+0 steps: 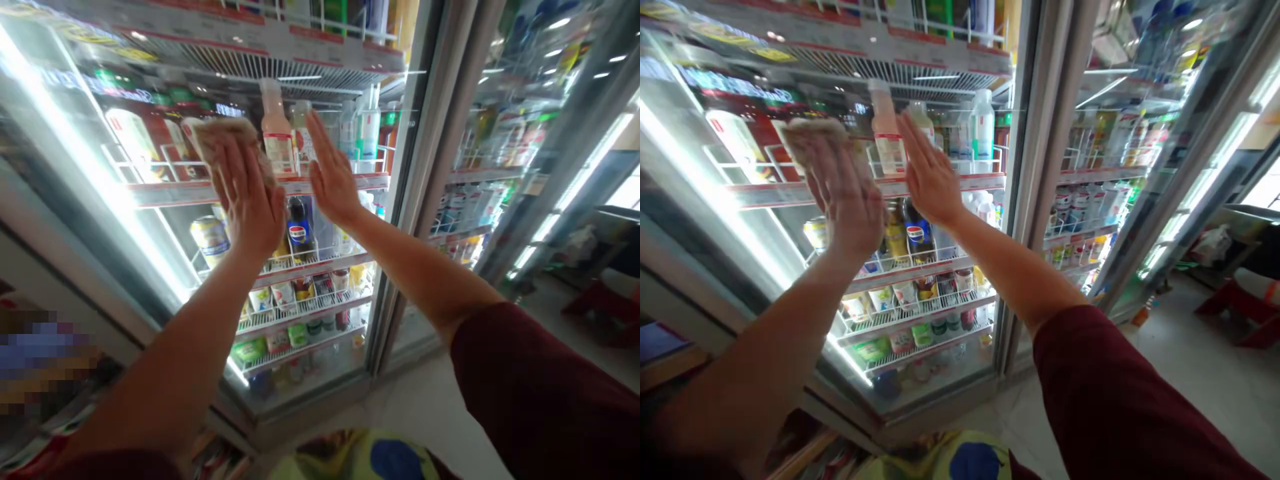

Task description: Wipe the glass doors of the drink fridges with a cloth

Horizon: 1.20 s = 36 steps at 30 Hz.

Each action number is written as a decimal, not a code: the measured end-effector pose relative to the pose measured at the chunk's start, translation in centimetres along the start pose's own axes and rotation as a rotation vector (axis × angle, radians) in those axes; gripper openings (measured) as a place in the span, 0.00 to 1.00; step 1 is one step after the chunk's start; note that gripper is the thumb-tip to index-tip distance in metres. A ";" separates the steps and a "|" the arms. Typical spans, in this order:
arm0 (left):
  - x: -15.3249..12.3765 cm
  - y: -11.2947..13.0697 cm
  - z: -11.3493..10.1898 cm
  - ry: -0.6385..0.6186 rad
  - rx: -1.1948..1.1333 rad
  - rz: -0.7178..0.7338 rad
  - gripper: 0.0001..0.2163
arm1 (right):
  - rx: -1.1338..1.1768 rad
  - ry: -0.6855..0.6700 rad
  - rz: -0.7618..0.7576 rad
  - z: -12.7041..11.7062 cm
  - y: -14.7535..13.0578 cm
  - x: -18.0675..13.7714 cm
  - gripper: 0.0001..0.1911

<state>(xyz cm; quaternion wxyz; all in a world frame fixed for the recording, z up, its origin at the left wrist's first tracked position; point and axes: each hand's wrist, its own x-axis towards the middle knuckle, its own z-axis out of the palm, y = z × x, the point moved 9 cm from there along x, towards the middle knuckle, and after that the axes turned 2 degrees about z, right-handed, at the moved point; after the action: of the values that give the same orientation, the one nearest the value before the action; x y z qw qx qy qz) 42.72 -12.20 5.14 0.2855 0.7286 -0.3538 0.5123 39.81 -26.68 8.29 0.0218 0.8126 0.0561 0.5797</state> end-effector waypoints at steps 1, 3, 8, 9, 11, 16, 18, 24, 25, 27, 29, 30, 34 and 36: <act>-0.2 -0.4 0.2 -0.017 0.029 -0.014 0.43 | -0.060 -0.030 0.033 0.1 2.5 -1.5 0.33; -0.2 -1.4 -0.2 -0.017 0.063 0.003 0.37 | -0.141 -0.121 0.033 1.2 6.3 -4.9 0.32; 3.0 -4.6 -2.5 0.063 0.135 0.096 0.38 | -0.201 -0.189 0.088 3.8 10.2 -9.7 0.32; 3.6 -4.9 -2.6 0.091 0.174 0.112 0.42 | -0.204 -0.185 0.088 4.0 10.1 -9.8 0.32; 3.9 -4.6 -2.0 0.125 0.239 0.147 0.48 | -0.205 -0.182 0.076 4.2 9.7 -9.6 0.32; 1.6 -0.5 3.8 -0.253 0.074 0.328 0.32 | -0.221 -0.166 0.055 3.9 9.5 -9.4 0.31; 2.7 0.2 4.1 -0.339 0.043 0.398 0.28 | -0.231 -0.165 0.045 3.9 9.6 -9.6 0.31; 9.3 -0.8 1.2 -0.096 0.287 0.347 0.38 | -0.245 -0.167 0.054 4.1 9.7 -9.7 0.31; 8.8 0.0 1.9 -0.115 0.254 0.364 0.37 | -0.240 -0.163 0.055 4.1 9.8 -9.7 0.31; 6.9 2.2 4.3 -0.274 0.115 0.447 0.31 | -0.229 -0.157 0.050 4.0 9.8 -9.7 0.31; 5.7 4.0 5.6 -0.397 0.007 0.541 0.28 | -0.226 -0.153 0.048 4.0 9.9 -9.8 0.31; 6.1 4.3 5.4 -0.390 0.006 0.557 0.28 | -0.226 -0.154 0.049 4.0 9.9 -9.9 0.31; 10.2 2.8 2.6 -0.119 0.217 0.395 0.34 | -0.204 -0.143 0.063 4.1 10.2 -10.1 0.32; 9.4 3.1 3.1 -0.100 0.186 0.367 0.35 | -0.173 -0.115 0.090 4.0 10.4 -10.2 0.32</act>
<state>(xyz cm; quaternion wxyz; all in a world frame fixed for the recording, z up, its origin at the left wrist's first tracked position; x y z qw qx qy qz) 43.98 -18.53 13.23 0.1010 0.6997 -0.4452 0.5496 41.04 -38.05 -1.52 0.0689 0.8414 -0.0319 0.5350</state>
